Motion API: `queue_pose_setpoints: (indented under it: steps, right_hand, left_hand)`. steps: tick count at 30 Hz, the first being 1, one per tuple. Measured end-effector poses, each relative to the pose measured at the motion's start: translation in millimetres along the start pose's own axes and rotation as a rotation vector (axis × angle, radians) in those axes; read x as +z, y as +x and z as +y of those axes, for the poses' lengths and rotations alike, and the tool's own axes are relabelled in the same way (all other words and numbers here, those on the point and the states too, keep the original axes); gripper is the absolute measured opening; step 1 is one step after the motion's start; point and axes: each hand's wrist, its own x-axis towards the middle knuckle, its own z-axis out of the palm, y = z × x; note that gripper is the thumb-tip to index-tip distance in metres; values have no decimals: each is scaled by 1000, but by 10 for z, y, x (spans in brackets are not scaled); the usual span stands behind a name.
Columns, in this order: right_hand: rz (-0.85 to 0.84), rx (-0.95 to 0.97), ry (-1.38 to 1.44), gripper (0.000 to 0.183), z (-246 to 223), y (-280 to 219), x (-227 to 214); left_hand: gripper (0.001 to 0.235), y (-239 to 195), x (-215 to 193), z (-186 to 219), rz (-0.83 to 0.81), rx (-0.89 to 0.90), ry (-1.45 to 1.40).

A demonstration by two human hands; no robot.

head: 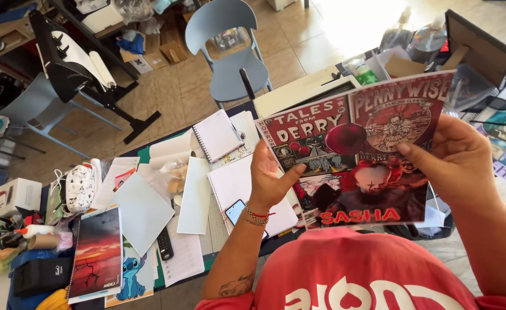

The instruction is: The person peels a protective backing off a small sticker and places it onto a printed sheet featuring a collage of images. They then smooth the sticker down with their fingers to ensure it adheres properly.

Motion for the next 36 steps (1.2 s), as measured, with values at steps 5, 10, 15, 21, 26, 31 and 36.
queue_pose_setpoints:
  steps: [5,10,15,21,26,31,36]
  right_hand:
    - [-91,-221,38,81,-47,-68,12]
    - [-164,-295,74,97,30,-88,-70]
    - [-189,-254,122,102,134,-163,-170]
    - [-239,-274,-47,86,395,-383,-509]
    - [-292,-482,-309,76,415,-668,-804]
    - [-237,-469,-359,77,616,-988,-1062]
    - [-176,-797,-573,70,695,-1205,-1240]
  left_hand:
    - [36,-63,122,79,3,-100,165]
    - [48,-117,135,70,37,-194,328]
    - [51,-113,165,81,39,-170,120]
    - [49,-94,271,527,-72,-69,50]
    - [68,-130,262,980,-219,207,473]
    - [66,-350,306,1085,-159,-122,41]
    - [74,-592,242,1106,-194,-452,-155]
